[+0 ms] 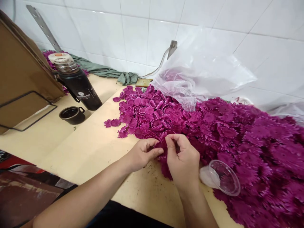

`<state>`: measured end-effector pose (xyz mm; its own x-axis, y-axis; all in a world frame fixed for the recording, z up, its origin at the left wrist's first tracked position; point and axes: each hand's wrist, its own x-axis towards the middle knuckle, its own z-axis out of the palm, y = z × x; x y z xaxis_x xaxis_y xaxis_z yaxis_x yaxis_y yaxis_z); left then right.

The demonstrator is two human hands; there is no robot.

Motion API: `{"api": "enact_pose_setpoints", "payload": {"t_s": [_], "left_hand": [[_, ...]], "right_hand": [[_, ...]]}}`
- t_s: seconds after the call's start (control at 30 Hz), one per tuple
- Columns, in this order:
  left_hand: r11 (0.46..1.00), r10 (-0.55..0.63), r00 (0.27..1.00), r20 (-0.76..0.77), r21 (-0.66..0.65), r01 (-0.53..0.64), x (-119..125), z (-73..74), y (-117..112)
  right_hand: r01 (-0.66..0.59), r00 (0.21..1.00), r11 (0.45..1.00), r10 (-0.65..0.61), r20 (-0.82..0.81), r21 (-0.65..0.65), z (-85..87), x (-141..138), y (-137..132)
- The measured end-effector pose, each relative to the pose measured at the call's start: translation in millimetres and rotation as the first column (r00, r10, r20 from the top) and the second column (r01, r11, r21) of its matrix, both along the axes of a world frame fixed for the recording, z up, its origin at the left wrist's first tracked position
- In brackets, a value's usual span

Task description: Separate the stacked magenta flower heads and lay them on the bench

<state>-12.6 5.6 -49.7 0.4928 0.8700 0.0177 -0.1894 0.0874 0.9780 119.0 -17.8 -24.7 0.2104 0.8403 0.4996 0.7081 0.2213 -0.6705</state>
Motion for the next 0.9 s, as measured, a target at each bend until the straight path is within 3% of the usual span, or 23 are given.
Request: {"api": "enact_pose_setpoints", "payload": {"t_s": [0.13, 0.2, 0.3, 0.37, 0.47, 0.63, 0.7, 0.8, 0.9], "left_hand": [[0.999, 0.025, 0.998, 0.051, -0.026, -0.024, -2, -1.6, 2], [0.998, 0.059, 0.998, 0.001, -0.024, -0.059, -3, -2.2, 2], [0.995, 0.101, 0.995, -0.017, -0.013, -0.101, -5, -3.2, 1], [0.991, 0.128, 0.99, -0.055, 0.04, -0.126, -5, -4.5, 1], [0.978, 0.175, 0.972, -0.158, 0.141, -0.153, -5, -6.2, 0], [0.978, 0.19, 0.968, -0.164, 0.12, -0.172, -5, -3.1, 1], [0.975, 0.21, 0.967, -0.145, 0.105, -0.196, -5, -1.6, 2], [0.971, 0.229, 0.966, -0.121, 0.095, -0.218, -5, -1.8, 3], [0.969, 0.243, 0.965, -0.099, 0.078, -0.236, -4, -2.7, 3]], "right_hand": [[0.195, 0.981, 0.974, -0.196, -0.002, 0.117, 21.3, 17, 13], [0.186, 0.982, 0.975, -0.179, -0.064, 0.124, 27.9, 25, 18], [-0.084, 0.994, 0.996, 0.082, -0.067, -0.03, 27.5, 25, 15], [-0.277, 0.961, 0.947, 0.276, -0.03, -0.165, 22.5, 16, 10], [-0.34, 0.937, 0.917, 0.35, 0.012, -0.211, 15.3, 1, 5], [-0.158, 0.984, 0.979, 0.168, 0.064, -0.132, 15.9, 0, 14], [-0.015, 0.994, 1.0, 0.018, 0.109, -0.024, 19.9, 11, 23], [0.234, 0.964, 0.959, -0.249, 0.087, 0.158, 27.2, 30, 38], [0.197, 0.969, 0.971, -0.214, 0.127, 0.137, 31.2, 40, 45]]}}
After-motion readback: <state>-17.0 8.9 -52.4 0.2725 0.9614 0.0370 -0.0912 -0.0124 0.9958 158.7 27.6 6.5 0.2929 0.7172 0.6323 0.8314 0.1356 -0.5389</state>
